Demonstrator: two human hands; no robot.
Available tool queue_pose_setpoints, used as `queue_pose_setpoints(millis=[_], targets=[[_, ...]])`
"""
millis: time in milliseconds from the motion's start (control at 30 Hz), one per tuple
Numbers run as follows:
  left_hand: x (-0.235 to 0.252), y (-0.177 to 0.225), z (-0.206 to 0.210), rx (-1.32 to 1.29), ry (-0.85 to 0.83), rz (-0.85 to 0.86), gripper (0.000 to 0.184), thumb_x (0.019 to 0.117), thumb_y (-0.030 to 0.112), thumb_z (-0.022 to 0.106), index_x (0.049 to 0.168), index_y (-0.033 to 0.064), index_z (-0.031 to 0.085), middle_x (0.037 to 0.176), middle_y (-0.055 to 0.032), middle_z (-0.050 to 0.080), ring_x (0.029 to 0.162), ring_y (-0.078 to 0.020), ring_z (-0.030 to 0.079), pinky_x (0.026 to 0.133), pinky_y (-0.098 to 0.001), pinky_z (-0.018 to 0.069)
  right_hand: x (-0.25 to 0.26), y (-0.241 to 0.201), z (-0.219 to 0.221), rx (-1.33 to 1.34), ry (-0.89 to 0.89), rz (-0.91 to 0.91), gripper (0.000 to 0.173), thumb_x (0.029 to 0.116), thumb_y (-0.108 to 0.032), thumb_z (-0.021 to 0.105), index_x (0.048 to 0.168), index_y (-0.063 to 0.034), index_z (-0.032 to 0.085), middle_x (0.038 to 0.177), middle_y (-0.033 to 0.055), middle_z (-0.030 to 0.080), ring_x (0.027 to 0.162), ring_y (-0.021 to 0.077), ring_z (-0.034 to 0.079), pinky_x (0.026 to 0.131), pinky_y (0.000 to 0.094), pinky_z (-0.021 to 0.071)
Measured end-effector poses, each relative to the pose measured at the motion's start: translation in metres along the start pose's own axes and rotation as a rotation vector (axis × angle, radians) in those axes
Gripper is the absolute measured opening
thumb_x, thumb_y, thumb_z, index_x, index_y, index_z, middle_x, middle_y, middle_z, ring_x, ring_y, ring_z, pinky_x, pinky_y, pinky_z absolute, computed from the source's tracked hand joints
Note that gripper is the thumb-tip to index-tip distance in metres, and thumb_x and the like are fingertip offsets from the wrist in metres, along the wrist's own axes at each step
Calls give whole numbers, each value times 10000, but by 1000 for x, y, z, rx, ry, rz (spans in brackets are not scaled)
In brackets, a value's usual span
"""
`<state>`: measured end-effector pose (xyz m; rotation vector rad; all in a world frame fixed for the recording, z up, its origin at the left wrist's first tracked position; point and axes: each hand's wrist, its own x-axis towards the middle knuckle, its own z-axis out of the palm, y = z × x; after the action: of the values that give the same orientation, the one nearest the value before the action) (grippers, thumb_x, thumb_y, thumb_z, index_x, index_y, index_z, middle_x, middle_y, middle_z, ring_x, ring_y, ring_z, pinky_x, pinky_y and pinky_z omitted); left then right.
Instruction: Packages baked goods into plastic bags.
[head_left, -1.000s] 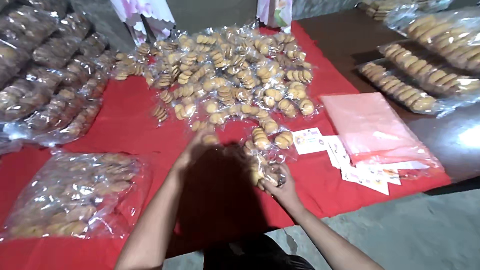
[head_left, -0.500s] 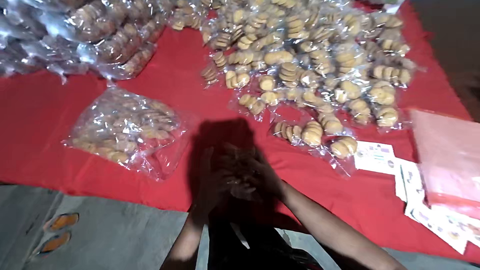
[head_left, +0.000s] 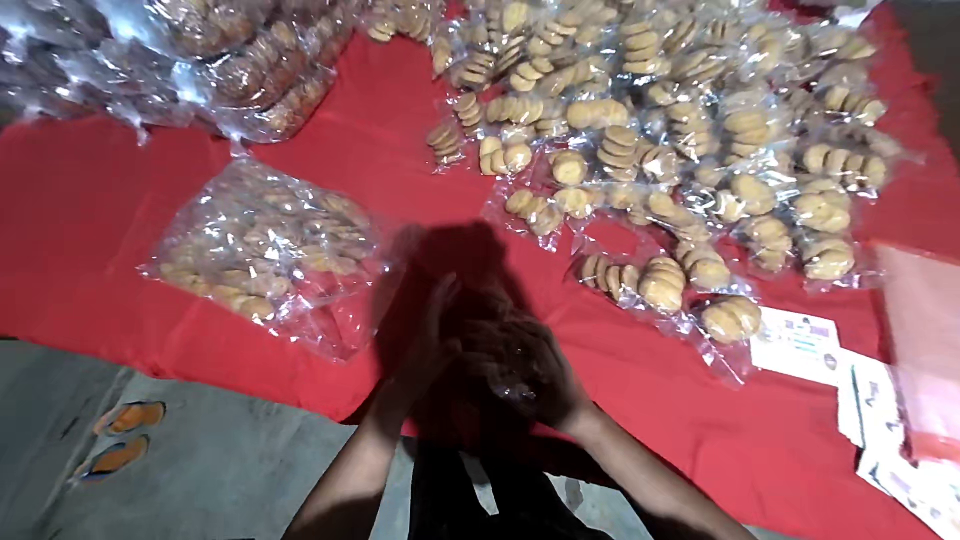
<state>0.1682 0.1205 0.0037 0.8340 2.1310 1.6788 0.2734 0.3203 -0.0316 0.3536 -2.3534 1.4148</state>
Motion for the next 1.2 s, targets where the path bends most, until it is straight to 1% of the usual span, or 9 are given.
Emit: queue_pose_setpoints(millis=[133,300,433,533,700,833,967,1033,1200], targets=[[31,-4,8,-28,-174,-21,568,1029,330,489,1383,-114,516,1361,-232,590,1285,-241,555,1118,-345,411,1,-4,-2,0,21,43,839,747,-447,843,1410,-77,485,1450,191,508,1376,209,486,1148,376,428],[-29,37,1,-190,44,-100,579,1054,276,403,1444,-152,423,1465,-284,489,1367,-238,488,1152,-336,369,5,-29,-1,49,-63,89,643,731,-469,802,1238,-167,546,1420,67,528,1362,88,469,1110,250,429],[-70,41,-48,562,518,79,305,1025,251,528,1127,58,742,1348,-250,610,1321,-360,541,1124,-511,390,15,-52,20,423,-186,404,769,720,-382,819,1318,-4,518,1297,12,613,1167,-19,581,982,192,511],[-68,30,-98,906,574,-97,247,968,245,625,1088,107,791,1412,-327,540,1313,-575,476,1094,-729,297,36,-57,35,843,-193,689,716,726,-430,851,1298,-164,512,1141,-94,681,978,27,670,825,252,585],[-69,44,-134,496,440,-501,359,1013,27,492,1323,-130,579,1463,-355,464,1388,-475,438,1174,-506,330,98,-94,66,1152,-4,937,631,627,-408,868,1153,-161,622,897,-27,739,772,69,714,669,270,612],[-88,46,-133,443,484,-358,552,911,10,632,1401,-181,466,1411,-384,498,1307,-483,528,1107,-527,419,128,-88,107,749,63,309,711,830,-350,791,1358,-64,411,1225,-74,623,1050,2,638,884,215,564],[-75,41,-147,476,419,-230,797,840,-58,621,1556,-92,272,1554,-289,401,1324,-404,550,1059,-466,480,127,-38,150,108,-102,-247,699,760,-349,809,1351,-120,513,1430,173,510,1379,185,479,1136,322,424],[-76,39,-152,537,380,-248,829,841,-63,634,1573,-70,245,1557,-286,398,1238,-412,615,972,-484,538,125,-27,156,1,-236,-324,700,776,-404,798,1342,-88,532,1449,238,510,1410,278,467,1170,396,407],[-95,23,-130,816,443,149,523,845,-47,584,1368,-67,579,1319,-175,669,922,-259,751,733,-353,615,146,-50,162,36,-353,-72,769,688,-254,836,1310,113,571,1406,319,532,1313,292,558,1096,340,461]])
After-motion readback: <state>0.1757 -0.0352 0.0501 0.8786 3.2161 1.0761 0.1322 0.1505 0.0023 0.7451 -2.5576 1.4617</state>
